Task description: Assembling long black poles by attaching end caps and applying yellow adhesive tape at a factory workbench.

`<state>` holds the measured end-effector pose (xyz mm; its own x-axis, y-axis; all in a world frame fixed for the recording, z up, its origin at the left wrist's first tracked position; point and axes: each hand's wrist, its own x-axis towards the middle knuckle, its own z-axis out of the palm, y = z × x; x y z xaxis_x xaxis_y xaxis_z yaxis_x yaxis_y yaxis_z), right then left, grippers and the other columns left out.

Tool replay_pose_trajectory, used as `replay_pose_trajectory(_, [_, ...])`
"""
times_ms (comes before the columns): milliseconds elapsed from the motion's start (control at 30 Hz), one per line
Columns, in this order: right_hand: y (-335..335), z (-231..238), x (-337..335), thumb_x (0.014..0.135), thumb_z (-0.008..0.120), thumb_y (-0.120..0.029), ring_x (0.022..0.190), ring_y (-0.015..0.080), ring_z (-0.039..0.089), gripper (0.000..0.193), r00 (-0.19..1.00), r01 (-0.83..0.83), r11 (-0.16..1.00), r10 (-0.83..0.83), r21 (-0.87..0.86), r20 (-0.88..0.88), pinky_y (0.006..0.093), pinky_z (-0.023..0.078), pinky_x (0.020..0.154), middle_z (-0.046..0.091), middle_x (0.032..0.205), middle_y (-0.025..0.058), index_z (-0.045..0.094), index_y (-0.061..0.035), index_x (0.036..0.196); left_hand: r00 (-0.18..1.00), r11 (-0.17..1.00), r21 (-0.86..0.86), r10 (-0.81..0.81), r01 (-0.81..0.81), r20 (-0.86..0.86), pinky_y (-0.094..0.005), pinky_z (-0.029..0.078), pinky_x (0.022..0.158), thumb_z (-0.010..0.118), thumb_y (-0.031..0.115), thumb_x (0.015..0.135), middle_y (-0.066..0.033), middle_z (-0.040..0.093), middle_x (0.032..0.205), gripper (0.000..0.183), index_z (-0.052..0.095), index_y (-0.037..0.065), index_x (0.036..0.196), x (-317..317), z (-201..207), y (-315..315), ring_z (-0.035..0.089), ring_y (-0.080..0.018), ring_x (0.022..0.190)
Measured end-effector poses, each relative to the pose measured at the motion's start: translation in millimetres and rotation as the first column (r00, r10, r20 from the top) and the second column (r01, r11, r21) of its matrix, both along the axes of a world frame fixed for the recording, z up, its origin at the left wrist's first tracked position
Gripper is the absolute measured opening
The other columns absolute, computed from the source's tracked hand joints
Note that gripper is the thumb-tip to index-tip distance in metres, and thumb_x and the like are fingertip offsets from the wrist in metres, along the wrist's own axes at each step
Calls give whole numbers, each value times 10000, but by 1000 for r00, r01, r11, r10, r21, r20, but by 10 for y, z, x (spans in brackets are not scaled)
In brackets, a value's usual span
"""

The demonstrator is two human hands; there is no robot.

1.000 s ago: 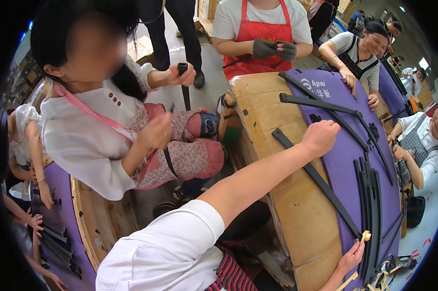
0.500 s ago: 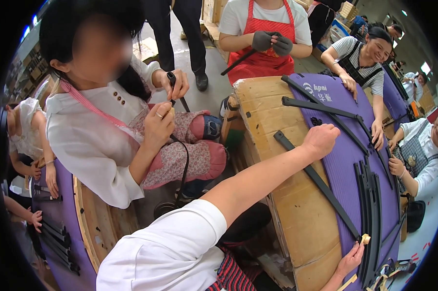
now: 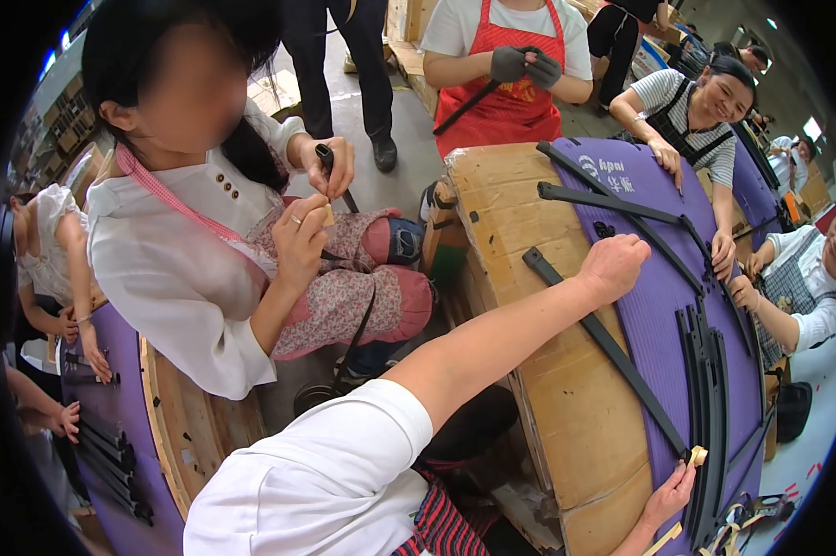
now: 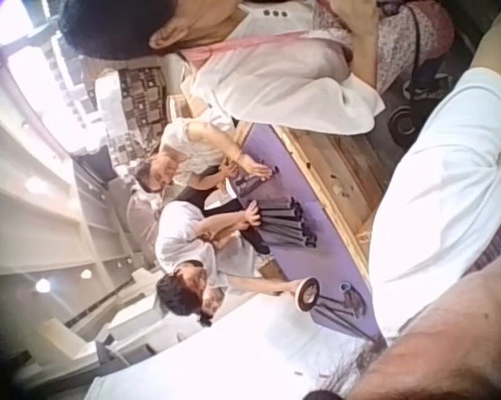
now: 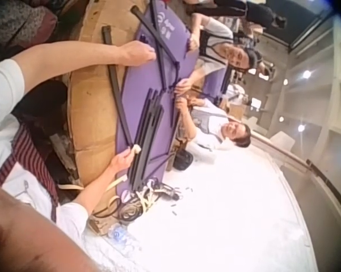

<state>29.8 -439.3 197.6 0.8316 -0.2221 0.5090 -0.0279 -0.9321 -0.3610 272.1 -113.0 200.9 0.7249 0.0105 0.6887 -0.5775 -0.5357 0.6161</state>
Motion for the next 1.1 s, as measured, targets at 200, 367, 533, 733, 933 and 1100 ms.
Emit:
replay_pose_trajectory(200, [248,53,-2,867,491,-165,910,282,566,271,998,25,999,-23,-32,52,332,426,805,592,983,188,564,20,1051,1000,1000,5,-4,4,4,-372,458,725,460,64,771,-144,602,876,174,605,56,866,49,-75,21,569,-301,837])
replay_pose_trajectory(367, [292,468,-112,894,453,-222,562,59,512,239,983,-8,841,-92,542,158,184,385,484,601,755,35,578,-24,941,999,981,194,28,-21,-35,-365,468,742,426,88,795,-112,614,916,220,620,111,895,108,-32,95,586,-280,859])
replay_pose_trajectory(533, [-69,1271,-1134,892,474,-228,454,34,415,218,977,-42,622,-139,782,163,161,302,411,511,590,-16,566,-33,857,998,971,234,-55,52,5,-367,453,744,472,131,810,-109,605,939,175,593,94,930,171,-4,59,576,-287,869])
replay_pose_trajectory(733, [-158,1863,-2698,875,498,-262,367,11,353,255,922,299,662,-387,687,-28,144,239,338,475,506,-33,571,-31,795,977,948,257,-207,189,46,-338,449,746,472,99,808,-126,607,910,164,579,54,924,172,-28,87,577,-282,860])
replay_pose_trajectory(933, [28,1415,-3532,859,518,-275,356,51,405,269,850,526,429,-280,734,-446,173,285,338,529,516,22,573,-29,765,974,918,349,-219,189,49,-330,448,748,477,109,821,-125,607,906,173,580,47,945,242,-54,125,581,-274,847])
replay_pose_trajectory(1100, [95,523,-3684,862,522,-270,409,56,455,263,868,460,206,-312,864,-388,164,325,367,538,543,19,568,-42,738,963,940,233,-265,248,41,-285,449,730,496,101,836,-103,610,869,173,583,32,968,125,91,54,586,-195,800])
